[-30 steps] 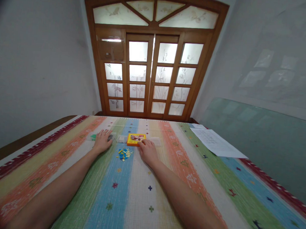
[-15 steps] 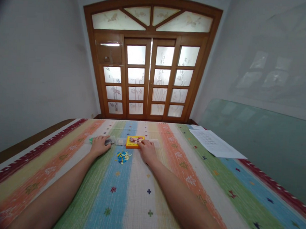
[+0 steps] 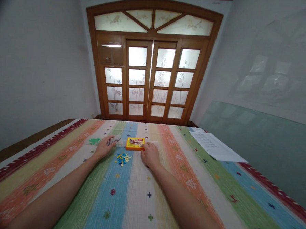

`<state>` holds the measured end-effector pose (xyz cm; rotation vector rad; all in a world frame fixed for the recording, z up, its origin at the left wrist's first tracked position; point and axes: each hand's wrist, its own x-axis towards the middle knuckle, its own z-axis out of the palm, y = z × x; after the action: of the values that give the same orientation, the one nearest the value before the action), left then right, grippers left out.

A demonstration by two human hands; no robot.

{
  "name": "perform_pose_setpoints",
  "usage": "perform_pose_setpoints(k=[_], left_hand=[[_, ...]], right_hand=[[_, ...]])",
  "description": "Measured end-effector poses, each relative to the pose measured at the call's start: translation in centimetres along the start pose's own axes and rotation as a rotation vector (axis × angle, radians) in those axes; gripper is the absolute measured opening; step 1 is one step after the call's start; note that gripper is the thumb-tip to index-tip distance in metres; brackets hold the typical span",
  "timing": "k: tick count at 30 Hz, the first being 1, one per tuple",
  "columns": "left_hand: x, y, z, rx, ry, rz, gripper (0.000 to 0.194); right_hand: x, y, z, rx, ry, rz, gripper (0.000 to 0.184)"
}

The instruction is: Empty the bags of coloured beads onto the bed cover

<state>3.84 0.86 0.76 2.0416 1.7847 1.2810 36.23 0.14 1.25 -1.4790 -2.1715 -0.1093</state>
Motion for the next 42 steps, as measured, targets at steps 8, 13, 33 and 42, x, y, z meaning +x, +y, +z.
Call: perform_pose_setpoints(k=[8,13,33,42], left_hand=[[0.1,-0.3,1.1,-0.27,-0.097,-0.115,0.054],[0.2,-0.5,0.9,-0.33,-0.131,-0.113,0.053],[-0.9,3.8,-0.9,-0.126,-0.155,0.187,0.053],[-2.8,9.4,0.4,-0.239,-0.192,0.277,0.061]], right_hand=[[-0.6,-1.0,-0.5,-0.003,-0.077,-0.157,0.047],[-0.7,-1.2,-0.8,-0.018,-0.112,-0.155,0.043],[0.3,-0.7,-0.9,0.103,0.106,-0.179,0.044],[-1.0,-3.3,-2.3,0.135,0.174,-0.483,0.037]])
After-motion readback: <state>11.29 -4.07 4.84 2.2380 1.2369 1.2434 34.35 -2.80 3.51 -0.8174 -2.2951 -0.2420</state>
